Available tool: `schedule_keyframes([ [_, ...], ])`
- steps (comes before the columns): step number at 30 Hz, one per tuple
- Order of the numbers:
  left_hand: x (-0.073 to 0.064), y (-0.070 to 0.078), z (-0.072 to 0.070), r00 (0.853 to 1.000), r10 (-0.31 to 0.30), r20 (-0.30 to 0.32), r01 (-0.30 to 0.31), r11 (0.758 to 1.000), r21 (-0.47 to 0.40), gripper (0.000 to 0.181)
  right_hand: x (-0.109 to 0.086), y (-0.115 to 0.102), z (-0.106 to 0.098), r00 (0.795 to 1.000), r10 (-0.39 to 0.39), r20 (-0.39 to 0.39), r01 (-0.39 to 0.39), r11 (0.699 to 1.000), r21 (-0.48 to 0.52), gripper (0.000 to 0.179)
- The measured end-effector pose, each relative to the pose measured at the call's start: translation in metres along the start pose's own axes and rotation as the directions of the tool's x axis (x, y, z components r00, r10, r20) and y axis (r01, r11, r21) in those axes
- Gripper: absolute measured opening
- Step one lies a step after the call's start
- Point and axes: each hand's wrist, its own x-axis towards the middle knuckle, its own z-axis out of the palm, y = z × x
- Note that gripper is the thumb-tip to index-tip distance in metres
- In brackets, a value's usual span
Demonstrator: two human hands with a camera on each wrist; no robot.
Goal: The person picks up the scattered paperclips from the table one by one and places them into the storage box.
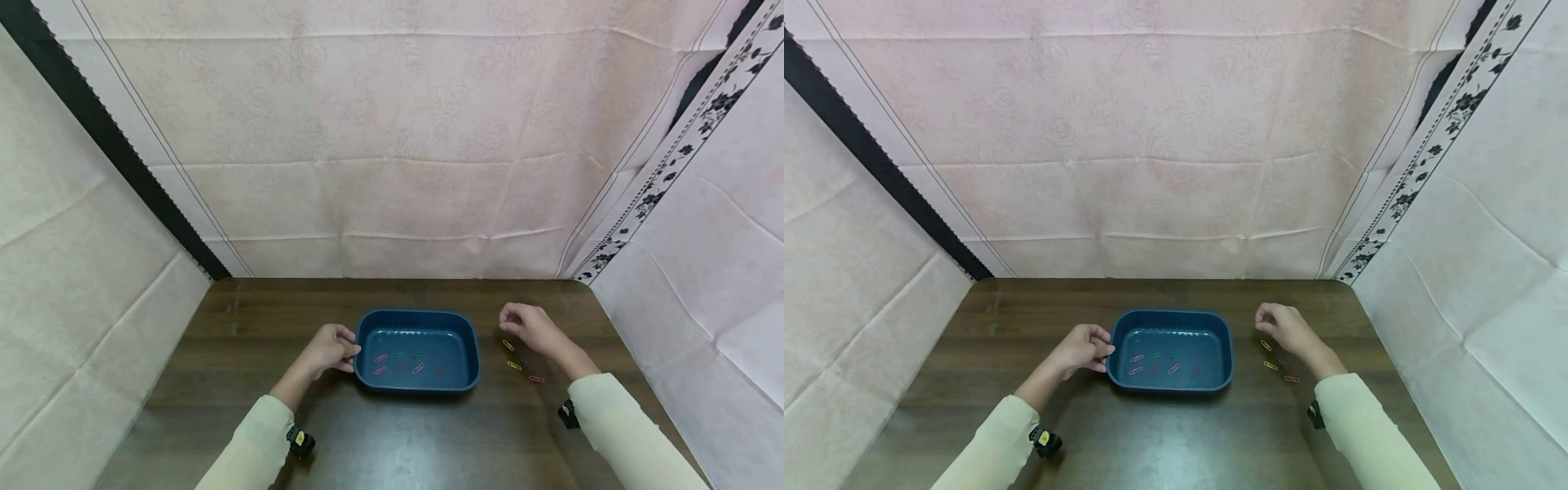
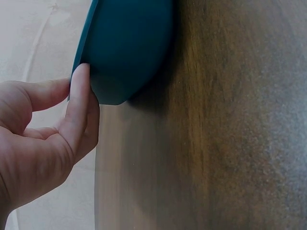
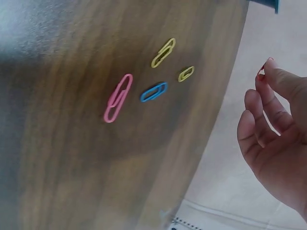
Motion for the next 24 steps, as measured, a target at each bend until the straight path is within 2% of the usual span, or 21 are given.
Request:
schedule_keyframes([
  [10,-0.001,0.000,0.000,1.000,-0.003,0.003,0.003,1.000,0.001,0.022,0.006,-0.028,-0.005,0.997,-0.045,0.056,0.045,0.999,0.017,0.008],
  [24,0.000,0.001,0.001,1.000,-0.009,0.003,0.009,1.000,0.002,0.021,0.014,-0.060,-0.004,0.985,-0.145,0.089,0.143,0.989,0.032,0.009],
])
